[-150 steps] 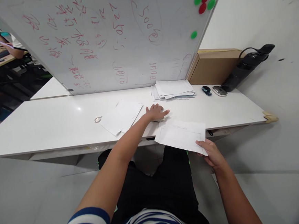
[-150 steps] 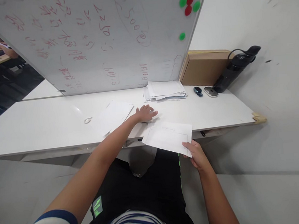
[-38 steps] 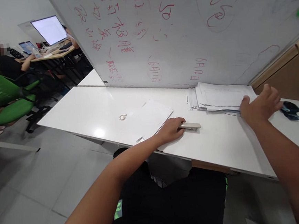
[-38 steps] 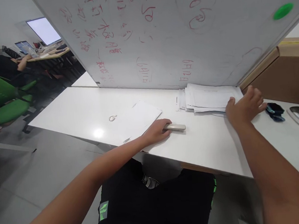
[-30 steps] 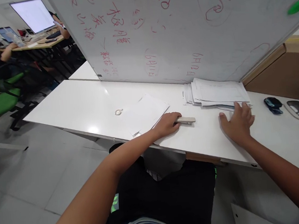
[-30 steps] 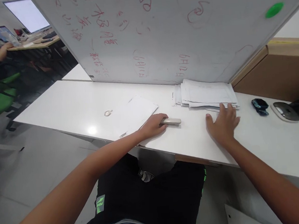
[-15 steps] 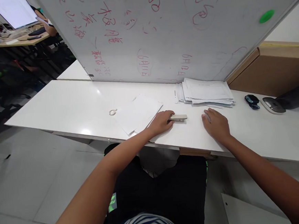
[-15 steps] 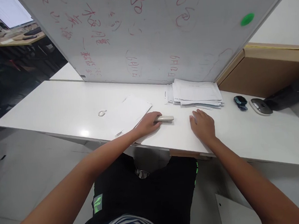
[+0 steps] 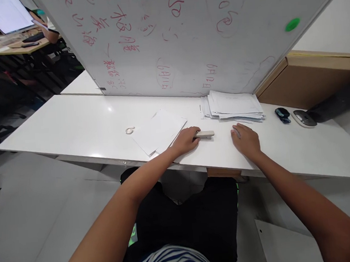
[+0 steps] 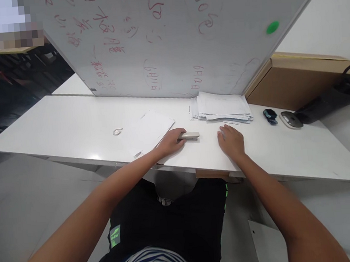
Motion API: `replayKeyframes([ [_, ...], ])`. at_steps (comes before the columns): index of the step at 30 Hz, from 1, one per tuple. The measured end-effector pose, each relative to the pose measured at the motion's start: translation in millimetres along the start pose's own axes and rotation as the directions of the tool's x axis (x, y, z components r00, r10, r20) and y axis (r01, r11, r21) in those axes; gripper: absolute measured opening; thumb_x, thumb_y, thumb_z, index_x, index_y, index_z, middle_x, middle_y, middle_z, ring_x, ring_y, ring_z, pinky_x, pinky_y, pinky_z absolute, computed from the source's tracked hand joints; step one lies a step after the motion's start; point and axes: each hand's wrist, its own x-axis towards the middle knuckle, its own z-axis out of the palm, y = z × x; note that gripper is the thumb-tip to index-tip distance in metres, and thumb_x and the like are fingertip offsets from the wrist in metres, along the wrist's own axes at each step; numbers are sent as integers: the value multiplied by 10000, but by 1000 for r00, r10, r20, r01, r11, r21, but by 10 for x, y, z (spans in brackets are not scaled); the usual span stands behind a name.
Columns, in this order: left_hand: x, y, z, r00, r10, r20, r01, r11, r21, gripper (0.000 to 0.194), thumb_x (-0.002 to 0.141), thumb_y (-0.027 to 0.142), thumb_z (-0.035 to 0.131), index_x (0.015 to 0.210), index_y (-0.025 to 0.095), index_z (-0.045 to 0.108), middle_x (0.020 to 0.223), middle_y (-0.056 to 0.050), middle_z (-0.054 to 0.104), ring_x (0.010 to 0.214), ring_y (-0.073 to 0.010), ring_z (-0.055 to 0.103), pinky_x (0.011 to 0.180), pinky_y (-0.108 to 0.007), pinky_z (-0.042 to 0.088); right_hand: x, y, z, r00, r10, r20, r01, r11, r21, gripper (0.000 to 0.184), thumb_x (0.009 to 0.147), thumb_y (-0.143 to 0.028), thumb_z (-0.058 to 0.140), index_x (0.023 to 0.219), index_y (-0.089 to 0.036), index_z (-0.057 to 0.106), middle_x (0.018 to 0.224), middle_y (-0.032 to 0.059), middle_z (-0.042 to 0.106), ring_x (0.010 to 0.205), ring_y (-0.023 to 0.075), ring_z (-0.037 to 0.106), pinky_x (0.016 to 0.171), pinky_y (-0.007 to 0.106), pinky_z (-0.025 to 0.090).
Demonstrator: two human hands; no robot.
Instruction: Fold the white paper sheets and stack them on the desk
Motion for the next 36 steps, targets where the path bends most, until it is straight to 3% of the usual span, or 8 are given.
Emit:
replayKeyframes([
  [9, -22, 32, -16, 1000, 10, -14, -10, 1000, 25, 382, 862, 320, 535, 1214, 181, 488, 1121, -84, 622, 1010, -244, 585, 887, -383, 469, 16, 23, 25, 999, 6, -40, -5, 1000, 19, 348, 914, -323, 419, 1129, -171, 647, 1240, 98, 622, 1179, 251, 548, 1009, 429, 412],
  [12, -77, 160, -110, 998, 60, -28, -59, 997, 50, 450, 892, 398, 501, 1285, 183, 450, 1215, -109, 588, 1107, -255, 553, 930, -390, 453, 33, 20, 40, 997, 19, -75, -19, 1000, 9, 328, 902, -303, 436, 1110, -177, 655, 1226, 88, 631, 1149, 252, 566, 991, 429, 423],
  [15, -286, 266, -290, 986, 157, -46, -148, 977, 155, 447, 922, 425, 454, 1310, 203, 449, 1328, -98, 528, 1284, -254, 424, 1070, -415, 336, 41, 10, 42, 996, 28, -90, -27, 1000, 10, 323, 899, -296, 437, 1100, -175, 660, 1225, 86, 633, 1142, 246, 570, 990, 422, 423],
  [16, -396, 265, -365, 989, 135, -63, -119, 970, 211, 443, 923, 433, 451, 1311, 219, 455, 1358, -84, 508, 1332, -262, 365, 1107, -443, 277, 42, 8, 40, 996, 30, -88, -29, 999, 14, 325, 900, -294, 435, 1099, -173, 661, 1225, 89, 633, 1143, 244, 568, 990, 420, 423],
  [20, -926, 57, -665, 967, -134, -218, 207, 910, 360, 435, 883, 463, 509, 1254, 237, 516, 1393, -85, 481, 1381, -317, 277, 1118, -541, 190, 45, 19, 40, 996, 26, -87, -24, 1000, 20, 317, 884, -276, 455, 1108, -180, 658, 1227, 93, 629, 1144, 251, 562, 986, 438, 420],
  [24, -1309, -189, -810, 967, -192, -167, 243, 893, 378, 413, 872, 441, 534, 1252, 281, 526, 1416, -38, 471, 1376, -263, 311, 1139, -479, 194, 48, 46, 56, 997, 26, -78, -25, 1000, 14, 321, 874, -287, 464, 1110, -184, 656, 1230, 92, 626, 1136, 260, 562, 979, 452, 417],
  [28, -1390, -272, -751, 951, -257, -172, 302, 887, 349, 419, 871, 447, 540, 1265, 306, 529, 1405, -14, 491, 1347, -237, 372, 1142, -447, 212, 37, 48, 62, 997, 36, -65, -34, 999, 31, 337, 881, -302, 438, 1114, -185, 653, 1234, 84, 625, 1140, 252, 563, 980, 438, 415],
  [36, -1376, -243, -707, 945, -262, -194, 313, 894, 320, 400, 878, 450, 537, 1257, 322, 544, 1392, 15, 505, 1338, -221, 394, 1147, -424, 213, 14, 24, 51, 996, 56, -64, -53, 997, 53, 359, 878, -302, 427, 1114, -161, 658, 1231, 92, 629, 1143, 265, 562, 983, 433, 413],
])
